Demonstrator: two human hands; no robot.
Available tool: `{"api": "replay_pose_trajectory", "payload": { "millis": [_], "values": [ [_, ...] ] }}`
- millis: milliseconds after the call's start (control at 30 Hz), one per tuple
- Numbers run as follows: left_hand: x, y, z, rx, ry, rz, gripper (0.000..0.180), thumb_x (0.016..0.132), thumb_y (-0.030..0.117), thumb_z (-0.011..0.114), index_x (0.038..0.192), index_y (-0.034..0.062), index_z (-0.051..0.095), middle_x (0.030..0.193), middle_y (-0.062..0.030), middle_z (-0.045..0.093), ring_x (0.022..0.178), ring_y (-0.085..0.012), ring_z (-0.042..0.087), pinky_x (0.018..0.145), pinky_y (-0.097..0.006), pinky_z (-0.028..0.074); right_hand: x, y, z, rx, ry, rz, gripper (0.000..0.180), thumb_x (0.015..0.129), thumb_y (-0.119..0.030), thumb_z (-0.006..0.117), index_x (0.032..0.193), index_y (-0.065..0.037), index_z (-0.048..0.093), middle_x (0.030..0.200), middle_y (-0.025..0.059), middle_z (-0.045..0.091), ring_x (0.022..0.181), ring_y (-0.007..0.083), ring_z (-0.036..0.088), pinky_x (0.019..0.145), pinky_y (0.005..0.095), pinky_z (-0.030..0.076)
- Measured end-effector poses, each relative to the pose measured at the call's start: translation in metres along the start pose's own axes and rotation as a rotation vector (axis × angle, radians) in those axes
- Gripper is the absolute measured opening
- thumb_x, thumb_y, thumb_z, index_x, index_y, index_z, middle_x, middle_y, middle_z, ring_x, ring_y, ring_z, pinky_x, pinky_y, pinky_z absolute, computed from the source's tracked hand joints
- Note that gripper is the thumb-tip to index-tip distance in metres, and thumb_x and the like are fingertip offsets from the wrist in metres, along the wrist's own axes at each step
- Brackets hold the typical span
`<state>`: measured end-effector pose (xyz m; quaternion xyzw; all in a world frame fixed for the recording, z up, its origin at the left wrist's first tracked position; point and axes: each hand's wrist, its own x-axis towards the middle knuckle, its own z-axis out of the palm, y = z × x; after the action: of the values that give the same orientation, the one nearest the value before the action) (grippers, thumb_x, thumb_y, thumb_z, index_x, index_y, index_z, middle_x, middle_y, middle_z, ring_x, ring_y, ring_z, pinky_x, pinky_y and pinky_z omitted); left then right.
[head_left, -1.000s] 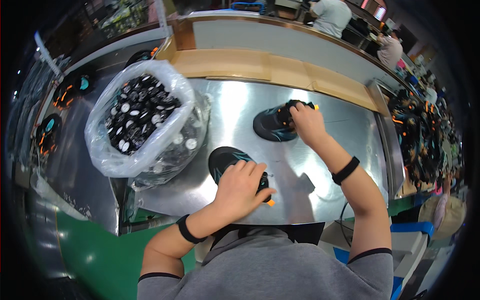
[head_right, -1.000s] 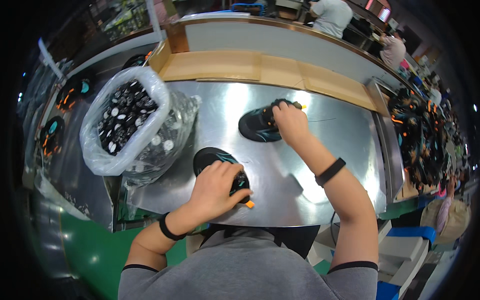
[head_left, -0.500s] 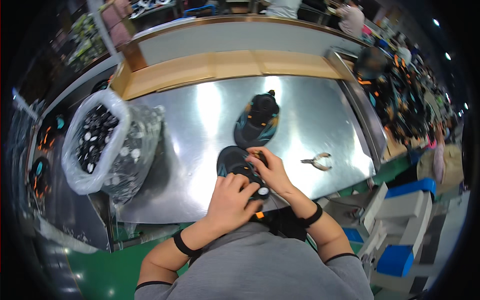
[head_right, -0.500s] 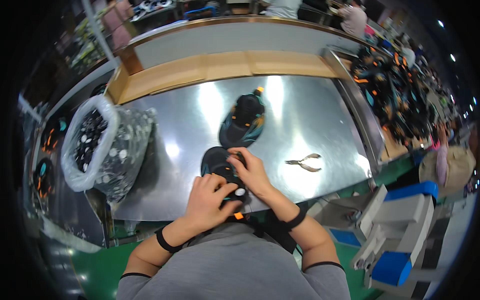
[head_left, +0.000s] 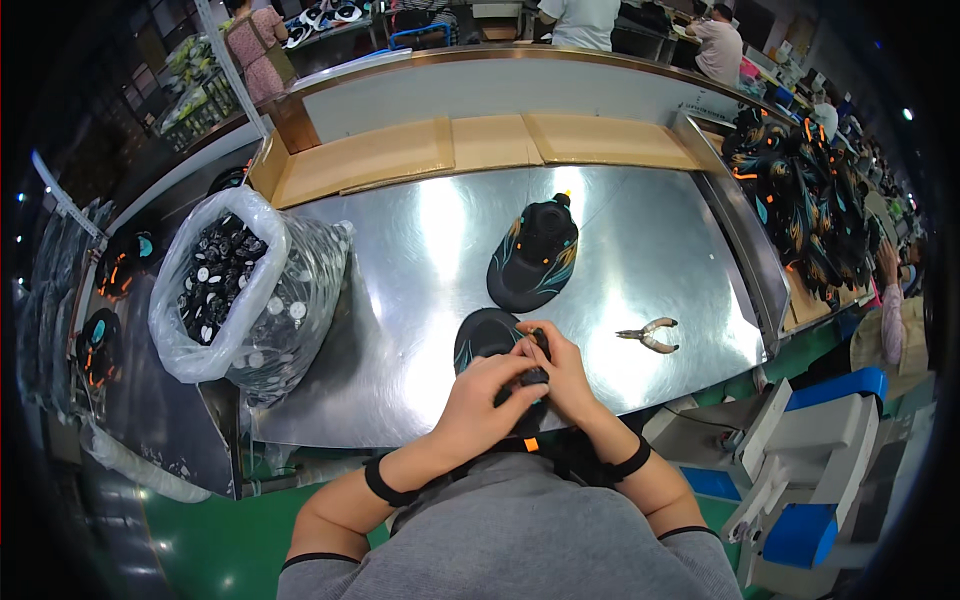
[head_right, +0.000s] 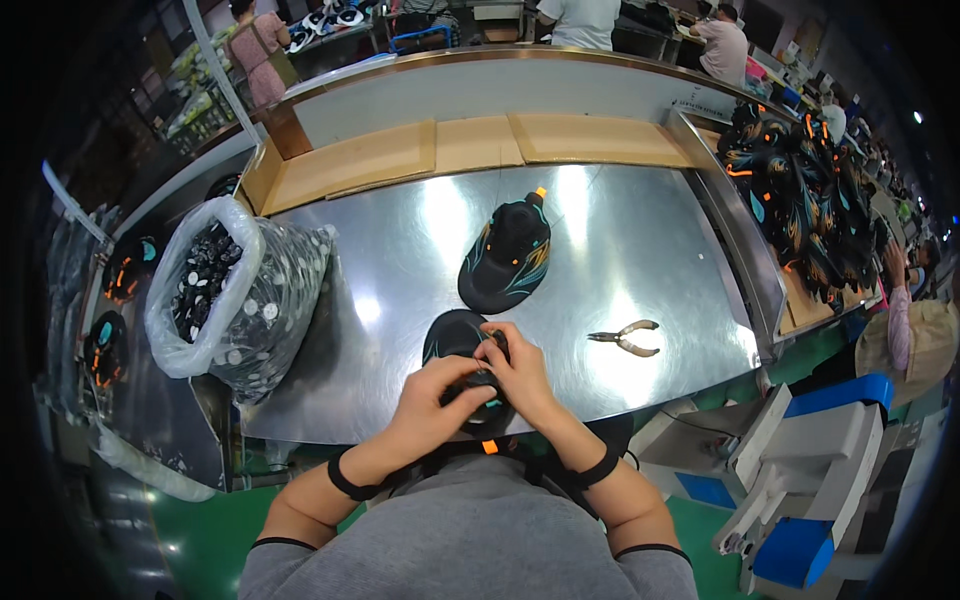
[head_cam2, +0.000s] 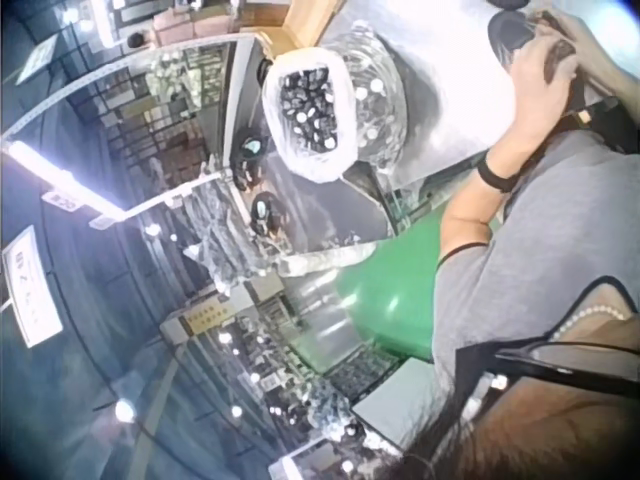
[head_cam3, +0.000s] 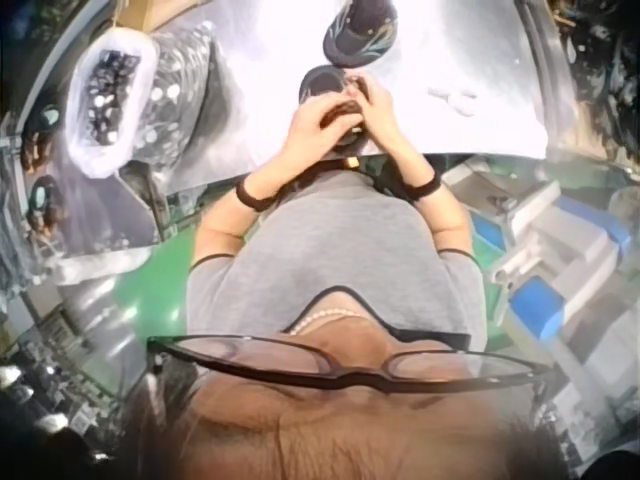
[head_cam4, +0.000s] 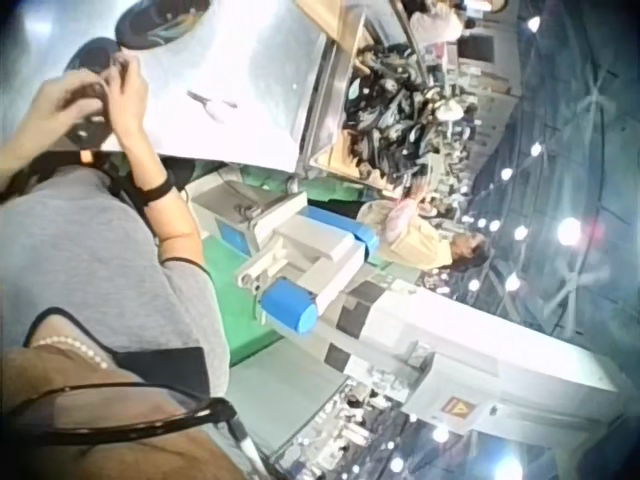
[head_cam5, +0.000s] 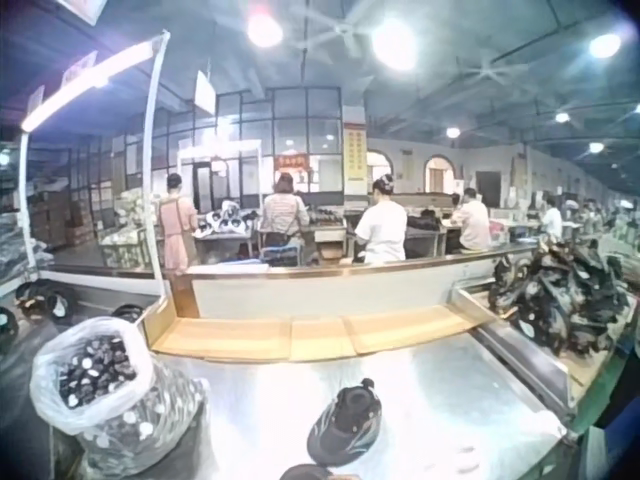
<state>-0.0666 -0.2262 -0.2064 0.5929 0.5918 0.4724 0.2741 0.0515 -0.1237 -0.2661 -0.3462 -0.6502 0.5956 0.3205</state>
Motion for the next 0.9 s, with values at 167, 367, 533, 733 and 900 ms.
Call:
{"api": "replay_pose_trajectory", "payload": {
  "millis": [167,367,533,733,900],
  "values": [
    [0.008,0.022,-0.035,-0.806,-0.125,-0.402,0.026,0.091,0.01,0.059,0.114,-0.0016,0.059,0.093,-0.0026,0.062,0.085,-0.0084,0.056,0.081,-0.023,0.046,-0.018,-0.029,-0.01,-0.097,0.028,-0.05,0.025,0.092,-0.007,0.052,0.116,-0.001,0.054,0.092,0.0073,0.064,0.08,0.0116,0.059,0.071,0.0248,0.047],
    [0.009,0.003,-0.043,-1.035,-0.153,-0.408,0.028,0.094,0.014,0.054,0.118,-0.0006,0.056,0.095,-0.0029,0.061,0.088,-0.0098,0.057,0.081,-0.025,0.047,-0.05,-0.068,-0.008,-0.072,-0.087,-0.142,0.029,0.092,-0.003,0.048,0.12,0.001,0.052,0.1,0.0078,0.061,0.084,0.0104,0.054,0.075,0.0233,0.043],
    [0.007,-0.005,-0.043,-1.121,-0.295,-0.446,0.026,0.094,0.014,0.053,0.115,-0.0004,0.056,0.099,-0.0044,0.061,0.087,-0.0107,0.058,0.079,-0.025,0.047,-0.051,-0.063,-0.011,-0.111,-0.052,-0.232,0.029,0.093,-0.012,0.05,0.119,0.002,0.052,0.092,0.0068,0.058,0.082,0.0132,0.054,0.075,0.0256,0.044],
    [0.009,-0.007,-0.042,-1.064,-0.376,-0.409,0.025,0.095,0.015,0.05,0.113,-0.0002,0.057,0.091,-0.0067,0.061,0.066,-0.0094,0.057,0.057,-0.018,0.038,-0.022,-0.073,-0.013,-0.039,0.011,-0.153,0.033,0.099,-0.027,0.034,0.109,0.001,0.049,0.067,0.0005,0.049,0.056,0.0063,0.041,0.051,0.0216,0.032],
    [0.009,-0.008,-0.043,-1.065,-0.458,-0.441,0.024,0.095,0.018,0.05,0.108,0.0,0.059,0.081,-0.0018,0.057,0.06,-0.0055,0.048,0.055,-0.017,0.035,-0.008,-0.078,-0.01,-0.076,-0.022,-0.129,0.034,0.099,-0.029,0.032,0.102,0.0,0.048,0.059,0.0011,0.048,0.051,0.0061,0.04,0.047,0.0222,0.03]
  ]
}}
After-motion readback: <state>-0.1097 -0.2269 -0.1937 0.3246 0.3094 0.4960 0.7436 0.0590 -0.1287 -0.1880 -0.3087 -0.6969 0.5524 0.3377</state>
